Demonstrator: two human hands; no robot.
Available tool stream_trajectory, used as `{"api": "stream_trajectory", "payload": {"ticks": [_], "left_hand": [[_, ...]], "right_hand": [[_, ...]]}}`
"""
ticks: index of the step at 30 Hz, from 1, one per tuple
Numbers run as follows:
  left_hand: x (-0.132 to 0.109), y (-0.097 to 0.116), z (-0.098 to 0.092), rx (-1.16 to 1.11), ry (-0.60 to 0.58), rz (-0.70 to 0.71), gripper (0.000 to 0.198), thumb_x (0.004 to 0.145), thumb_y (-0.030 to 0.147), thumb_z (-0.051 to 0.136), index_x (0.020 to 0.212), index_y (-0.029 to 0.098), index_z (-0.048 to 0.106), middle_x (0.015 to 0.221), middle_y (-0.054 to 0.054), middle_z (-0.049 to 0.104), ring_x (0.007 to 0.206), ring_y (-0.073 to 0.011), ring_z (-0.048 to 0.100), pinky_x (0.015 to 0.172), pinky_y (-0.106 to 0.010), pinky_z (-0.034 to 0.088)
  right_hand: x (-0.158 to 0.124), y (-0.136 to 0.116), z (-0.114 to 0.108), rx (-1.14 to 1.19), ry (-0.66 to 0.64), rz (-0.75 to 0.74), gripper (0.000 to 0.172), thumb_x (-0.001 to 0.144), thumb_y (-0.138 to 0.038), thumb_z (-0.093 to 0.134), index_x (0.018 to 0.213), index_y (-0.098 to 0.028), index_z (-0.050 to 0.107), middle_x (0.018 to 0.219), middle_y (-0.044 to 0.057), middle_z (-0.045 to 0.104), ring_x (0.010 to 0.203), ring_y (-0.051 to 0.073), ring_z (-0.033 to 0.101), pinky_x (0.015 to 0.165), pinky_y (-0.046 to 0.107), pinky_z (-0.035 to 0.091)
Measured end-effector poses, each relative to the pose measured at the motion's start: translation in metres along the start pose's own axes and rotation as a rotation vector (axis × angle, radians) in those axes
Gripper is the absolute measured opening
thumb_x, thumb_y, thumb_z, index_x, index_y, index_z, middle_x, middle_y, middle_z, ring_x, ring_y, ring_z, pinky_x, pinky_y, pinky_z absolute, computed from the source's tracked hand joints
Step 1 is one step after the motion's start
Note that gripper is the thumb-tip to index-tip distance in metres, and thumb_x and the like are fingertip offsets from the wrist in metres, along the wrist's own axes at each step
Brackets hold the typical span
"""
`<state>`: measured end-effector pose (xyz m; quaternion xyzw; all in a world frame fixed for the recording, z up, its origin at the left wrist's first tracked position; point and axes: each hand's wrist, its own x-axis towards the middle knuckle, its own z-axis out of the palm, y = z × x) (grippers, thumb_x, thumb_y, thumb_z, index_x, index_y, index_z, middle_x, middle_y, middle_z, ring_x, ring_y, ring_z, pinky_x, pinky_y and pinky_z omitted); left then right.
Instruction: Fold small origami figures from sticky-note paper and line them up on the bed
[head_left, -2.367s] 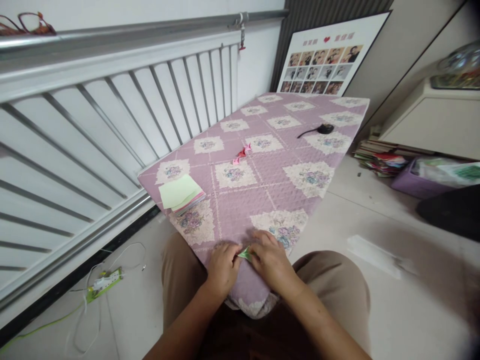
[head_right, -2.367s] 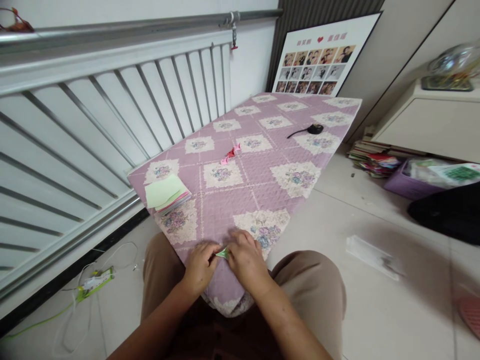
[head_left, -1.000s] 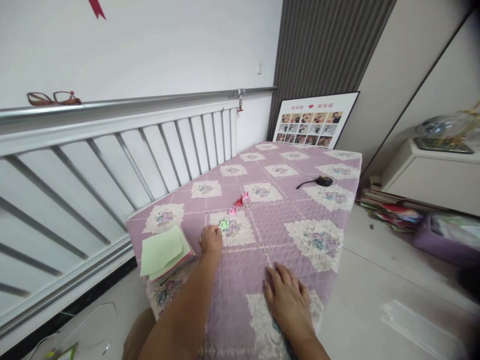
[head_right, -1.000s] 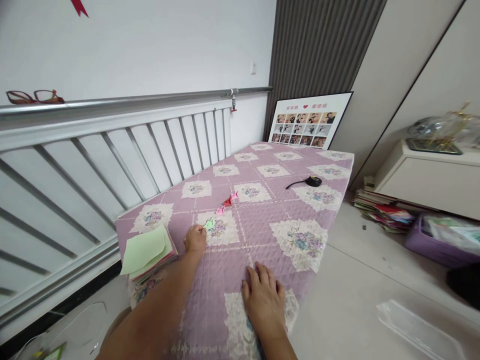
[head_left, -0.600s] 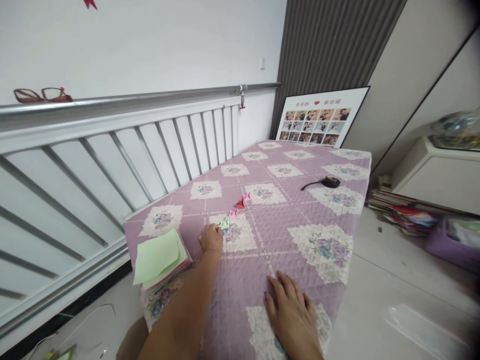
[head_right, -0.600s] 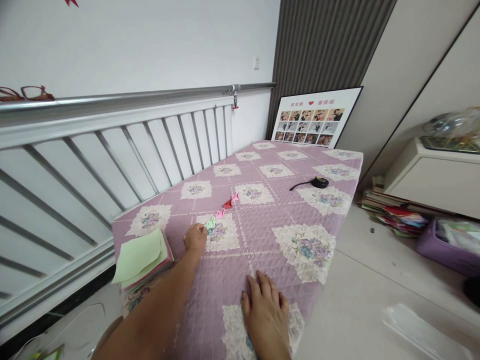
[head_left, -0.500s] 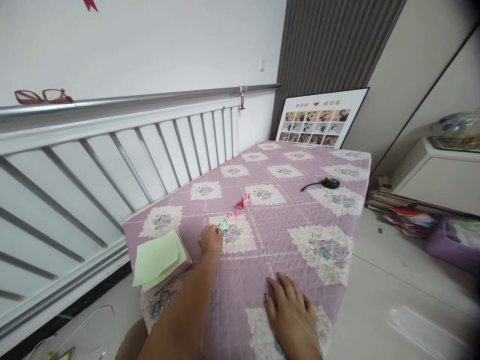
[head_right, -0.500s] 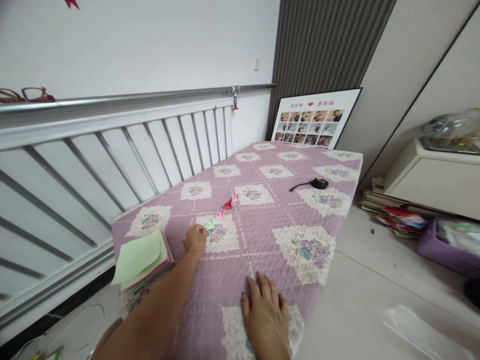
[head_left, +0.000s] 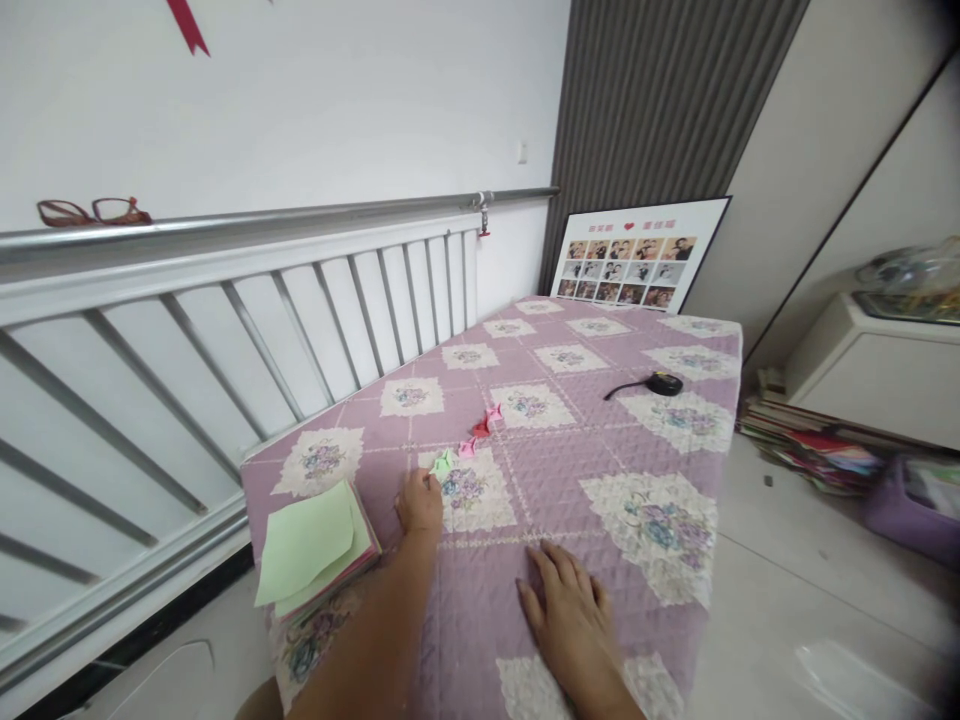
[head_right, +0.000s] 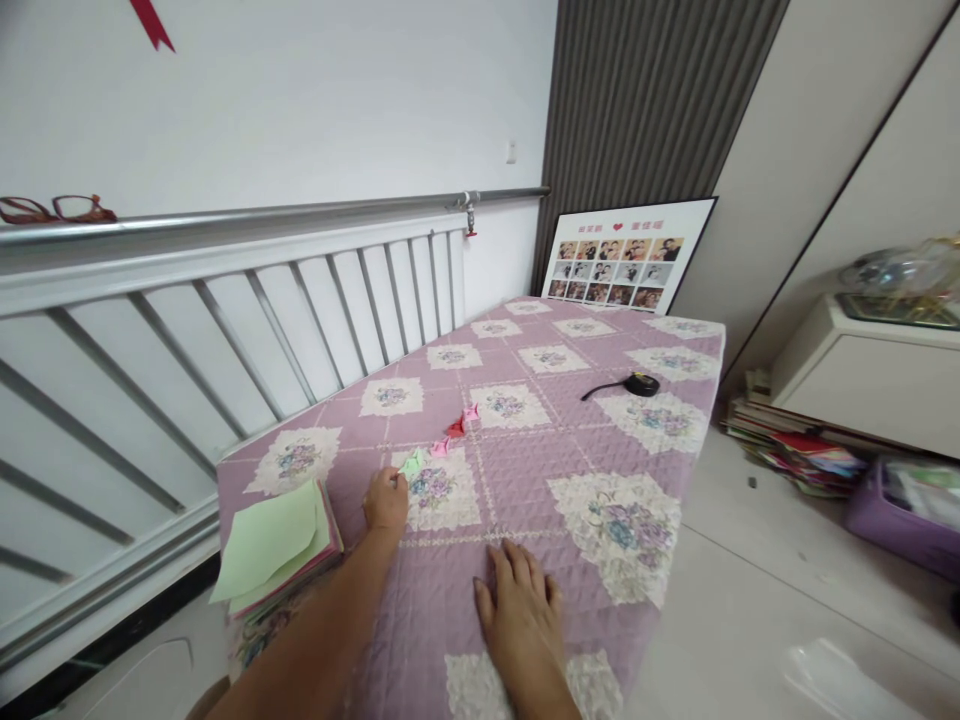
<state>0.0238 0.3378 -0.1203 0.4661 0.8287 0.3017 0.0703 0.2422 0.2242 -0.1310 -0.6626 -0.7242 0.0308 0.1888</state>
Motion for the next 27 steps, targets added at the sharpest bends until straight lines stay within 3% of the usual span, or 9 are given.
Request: {"api": "stream_trajectory", "payload": {"ticks": [9, 14, 21, 27], "left_hand": [[0.002, -0.007, 0.008, -0.092, 0.032, -0.011, 0.018, 0.089, 0.028, 0.048, 0.094, 0.021, 0.064, 0.095, -0.004, 0.066, 0.089, -0.0179, 0.06, 0.077, -0.025, 0.041], [0.005, -0.013, 0.016, -0.149, 0.021, -0.023, 0.02, 0.09, 0.029, 0.044, 0.095, 0.021, 0.062, 0.087, -0.002, 0.067, 0.081, -0.0157, 0.061, 0.071, -0.022, 0.042], [0.003, -0.015, 0.016, -0.336, 0.021, -0.047, 0.023, 0.088, 0.031, 0.044, 0.093, 0.019, 0.062, 0.084, -0.003, 0.066, 0.077, -0.0159, 0.061, 0.072, -0.023, 0.044], [0.018, -0.004, 0.001, -0.353, -0.051, -0.056, 0.026, 0.088, 0.028, 0.04, 0.085, 0.016, 0.063, 0.076, -0.002, 0.066, 0.07, -0.0145, 0.061, 0.064, -0.021, 0.044]], "right_hand": [[0.129, -0.046, 0.033, 0.274, 0.055, 0.009, 0.023, 0.086, -0.028, 0.051, 0.106, -0.022, 0.062, 0.106, 0.005, 0.065, 0.103, 0.021, 0.055, 0.089, 0.034, 0.033], [0.177, -0.069, 0.054, 0.294, 0.072, -0.005, 0.024, 0.088, -0.027, 0.051, 0.109, -0.023, 0.062, 0.103, 0.004, 0.065, 0.1, 0.019, 0.055, 0.083, 0.03, 0.032], [0.195, -0.073, 0.067, 0.291, 0.055, -0.03, 0.017, 0.088, -0.026, 0.051, 0.094, -0.023, 0.066, 0.098, 0.004, 0.066, 0.095, 0.018, 0.055, 0.079, 0.029, 0.029], [0.179, -0.076, 0.056, 0.333, 0.043, -0.115, 0.018, 0.089, -0.024, 0.047, 0.086, -0.02, 0.064, 0.09, 0.004, 0.065, 0.089, 0.016, 0.054, 0.077, 0.027, 0.029]]}}
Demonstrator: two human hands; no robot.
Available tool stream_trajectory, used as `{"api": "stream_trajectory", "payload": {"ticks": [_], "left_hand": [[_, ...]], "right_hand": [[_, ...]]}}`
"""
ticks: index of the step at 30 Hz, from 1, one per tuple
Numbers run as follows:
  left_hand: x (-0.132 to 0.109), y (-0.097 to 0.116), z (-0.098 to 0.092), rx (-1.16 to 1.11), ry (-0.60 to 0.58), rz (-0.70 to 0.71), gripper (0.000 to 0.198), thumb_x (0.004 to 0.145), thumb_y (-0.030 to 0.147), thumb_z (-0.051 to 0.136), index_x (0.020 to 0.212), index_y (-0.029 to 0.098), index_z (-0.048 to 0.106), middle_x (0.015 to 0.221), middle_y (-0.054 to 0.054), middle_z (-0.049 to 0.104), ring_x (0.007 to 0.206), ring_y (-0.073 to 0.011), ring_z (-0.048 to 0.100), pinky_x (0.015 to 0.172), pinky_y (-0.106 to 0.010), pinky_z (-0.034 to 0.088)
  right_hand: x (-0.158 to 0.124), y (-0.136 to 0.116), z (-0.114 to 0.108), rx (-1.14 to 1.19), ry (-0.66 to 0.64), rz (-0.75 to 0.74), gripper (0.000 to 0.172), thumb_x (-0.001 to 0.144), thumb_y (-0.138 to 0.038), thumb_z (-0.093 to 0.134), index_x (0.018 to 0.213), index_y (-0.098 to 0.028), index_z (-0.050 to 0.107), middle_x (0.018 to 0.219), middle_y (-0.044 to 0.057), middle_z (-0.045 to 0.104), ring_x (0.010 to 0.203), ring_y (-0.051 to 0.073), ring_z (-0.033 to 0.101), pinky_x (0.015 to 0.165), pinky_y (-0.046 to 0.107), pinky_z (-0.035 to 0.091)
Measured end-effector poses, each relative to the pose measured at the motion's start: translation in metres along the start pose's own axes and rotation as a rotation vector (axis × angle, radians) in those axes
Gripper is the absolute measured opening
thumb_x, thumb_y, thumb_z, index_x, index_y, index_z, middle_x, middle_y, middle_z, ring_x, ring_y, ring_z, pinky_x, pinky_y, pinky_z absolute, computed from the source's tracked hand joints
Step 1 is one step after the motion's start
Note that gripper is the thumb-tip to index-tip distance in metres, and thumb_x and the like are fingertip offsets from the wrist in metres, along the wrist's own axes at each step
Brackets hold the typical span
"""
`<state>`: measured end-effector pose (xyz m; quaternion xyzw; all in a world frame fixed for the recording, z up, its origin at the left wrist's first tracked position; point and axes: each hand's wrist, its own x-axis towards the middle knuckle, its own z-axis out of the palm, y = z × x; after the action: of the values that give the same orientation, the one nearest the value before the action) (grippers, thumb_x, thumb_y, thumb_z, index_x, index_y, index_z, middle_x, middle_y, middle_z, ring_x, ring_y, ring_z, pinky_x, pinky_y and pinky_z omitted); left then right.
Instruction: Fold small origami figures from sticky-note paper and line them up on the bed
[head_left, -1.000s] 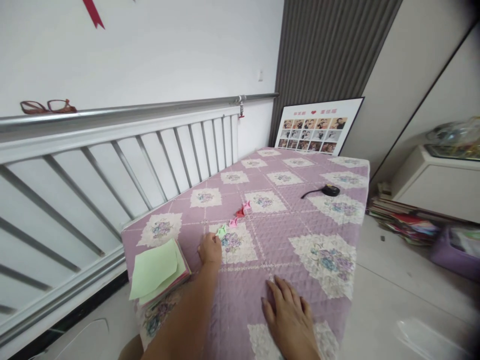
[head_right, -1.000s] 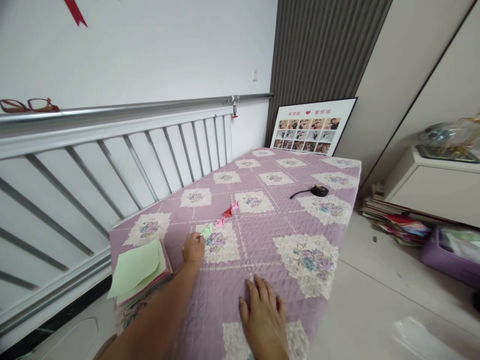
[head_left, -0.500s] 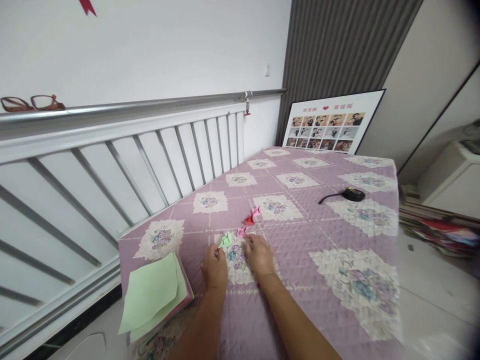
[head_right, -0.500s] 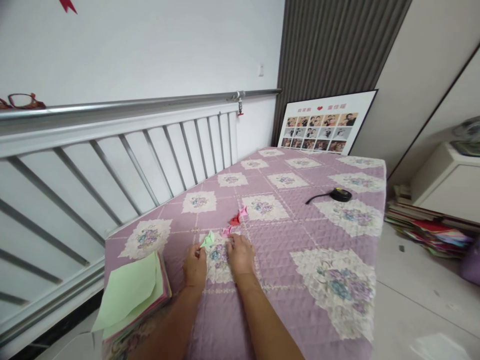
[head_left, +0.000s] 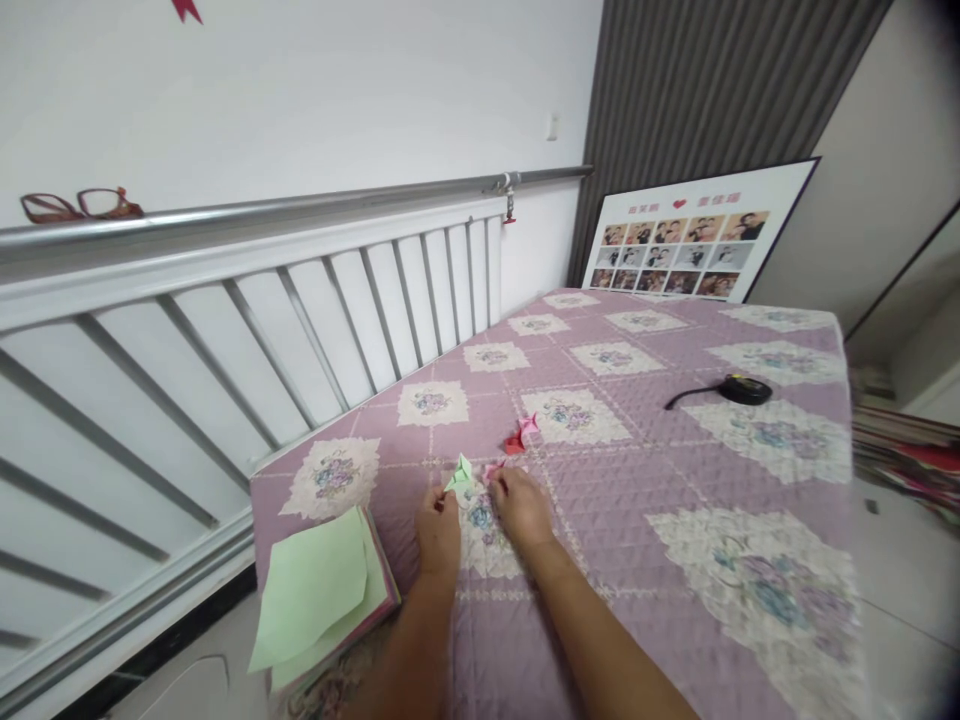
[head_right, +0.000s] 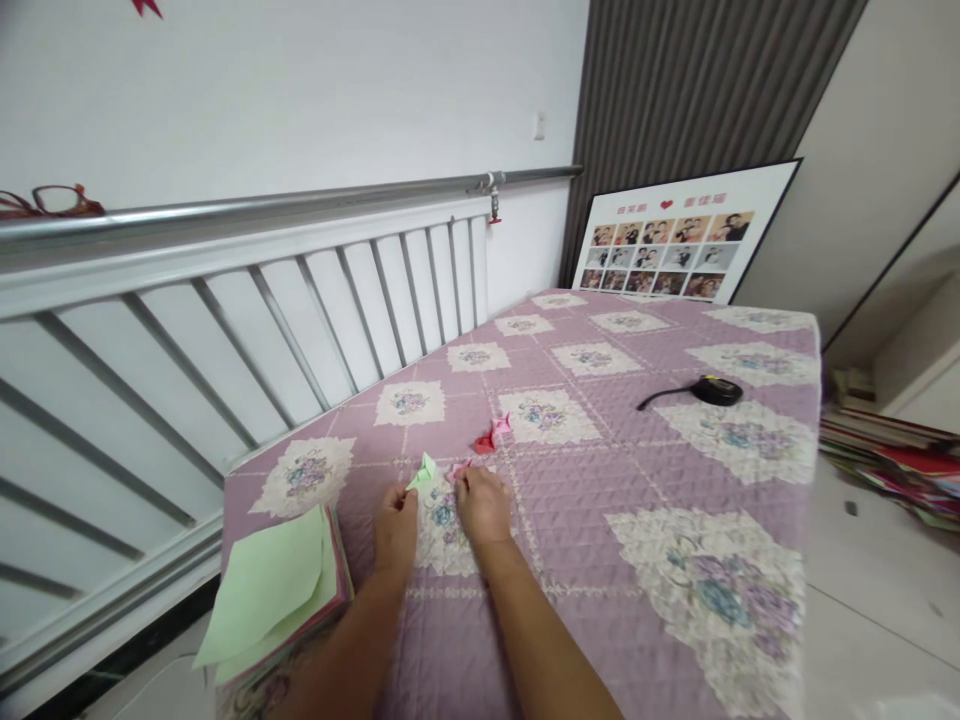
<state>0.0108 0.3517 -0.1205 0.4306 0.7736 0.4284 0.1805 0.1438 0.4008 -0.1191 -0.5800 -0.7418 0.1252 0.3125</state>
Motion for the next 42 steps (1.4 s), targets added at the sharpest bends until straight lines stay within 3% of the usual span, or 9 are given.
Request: {"api": "stream_trajectory", "payload": {"ticks": [5, 10, 15, 19, 30, 35, 38, 40, 42], "left_hand": [[0.031, 0.023, 0.0, 0.064, -0.084, 0.086, 0.02, 0.084, 0.022, 0.047, 0.079, 0.016, 0.065, 0.078, -0.002, 0.068, 0.072, -0.0141, 0.061, 0.065, -0.021, 0.042], [0.049, 0.034, 0.023, 0.175, -0.18, 0.185, 0.016, 0.081, 0.02, 0.054, 0.072, 0.017, 0.066, 0.073, -0.002, 0.069, 0.07, -0.0138, 0.06, 0.065, -0.021, 0.039], [0.052, 0.03, 0.045, 0.276, -0.224, 0.251, 0.015, 0.081, 0.019, 0.054, 0.077, 0.018, 0.068, 0.082, -0.003, 0.07, 0.079, -0.0146, 0.061, 0.071, -0.022, 0.04], [0.049, 0.027, 0.051, 0.322, -0.228, 0.266, 0.016, 0.082, 0.02, 0.054, 0.082, 0.018, 0.07, 0.09, -0.005, 0.071, 0.086, -0.0162, 0.061, 0.077, -0.023, 0.04], [0.039, 0.031, 0.049, 0.281, -0.232, 0.231, 0.016, 0.078, 0.017, 0.056, 0.084, 0.018, 0.071, 0.093, -0.007, 0.071, 0.091, -0.018, 0.062, 0.083, -0.025, 0.043], [0.041, 0.036, 0.036, 0.18, -0.196, 0.162, 0.032, 0.077, 0.009, 0.051, 0.104, 0.016, 0.067, 0.108, -0.008, 0.068, 0.099, -0.0165, 0.061, 0.088, -0.023, 0.043], [0.015, 0.039, 0.01, 0.117, -0.144, 0.104, 0.039, 0.083, 0.011, 0.041, 0.116, 0.016, 0.06, 0.117, -0.008, 0.065, 0.102, -0.0153, 0.061, 0.088, -0.023, 0.045], [-0.027, 0.04, -0.019, 0.027, -0.131, 0.055, 0.039, 0.083, 0.015, 0.04, 0.117, 0.017, 0.059, 0.113, -0.007, 0.065, 0.099, -0.0164, 0.061, 0.088, -0.025, 0.046], [-0.086, 0.04, -0.054, 0.011, -0.216, -0.022, 0.035, 0.082, 0.02, 0.042, 0.11, 0.02, 0.063, 0.1, -0.008, 0.068, 0.086, -0.0198, 0.063, 0.081, -0.03, 0.05]], "right_hand": [[-0.043, -0.012, -0.009, 0.055, -0.04, -0.081, 0.021, 0.09, -0.023, 0.045, 0.08, -0.02, 0.063, 0.085, 0.002, 0.065, 0.082, 0.015, 0.055, 0.076, 0.025, 0.03], [-0.073, -0.017, -0.016, 0.114, -0.073, -0.102, 0.019, 0.088, -0.019, 0.046, 0.078, -0.021, 0.062, 0.083, 0.001, 0.064, 0.083, 0.015, 0.057, 0.076, 0.025, 0.032], [-0.072, -0.013, -0.015, 0.153, -0.073, -0.086, 0.017, 0.086, -0.019, 0.048, 0.076, -0.022, 0.062, 0.081, 0.001, 0.064, 0.081, 0.015, 0.057, 0.076, 0.026, 0.033], [-0.069, -0.011, -0.012, 0.169, -0.083, -0.065, 0.016, 0.085, -0.019, 0.049, 0.078, -0.023, 0.063, 0.082, 0.0, 0.064, 0.082, 0.015, 0.058, 0.076, 0.026, 0.033], [-0.068, -0.011, -0.013, 0.17, -0.073, -0.064, 0.015, 0.083, -0.018, 0.051, 0.075, -0.023, 0.062, 0.079, 0.0, 0.064, 0.079, 0.015, 0.058, 0.075, 0.026, 0.033], [-0.064, -0.011, -0.014, 0.175, -0.086, -0.059, 0.015, 0.083, -0.017, 0.05, 0.074, -0.022, 0.061, 0.079, 0.001, 0.064, 0.079, 0.016, 0.058, 0.075, 0.026, 0.034], [-0.061, -0.011, -0.015, 0.184, -0.079, -0.067, 0.015, 0.082, -0.016, 0.049, 0.074, -0.021, 0.06, 0.078, 0.001, 0.063, 0.078, 0.015, 0.057, 0.073, 0.026, 0.034], [-0.06, -0.011, -0.015, 0.197, -0.069, -0.073, 0.015, 0.083, -0.017, 0.048, 0.075, -0.021, 0.06, 0.079, 0.001, 0.063, 0.078, 0.015, 0.057, 0.073, 0.025, 0.035], [-0.057, -0.01, -0.014, 0.196, -0.06, -0.072, 0.016, 0.085, -0.02, 0.048, 0.076, -0.021, 0.061, 0.08, 0.001, 0.064, 0.079, 0.015, 0.057, 0.074, 0.024, 0.035]]}}
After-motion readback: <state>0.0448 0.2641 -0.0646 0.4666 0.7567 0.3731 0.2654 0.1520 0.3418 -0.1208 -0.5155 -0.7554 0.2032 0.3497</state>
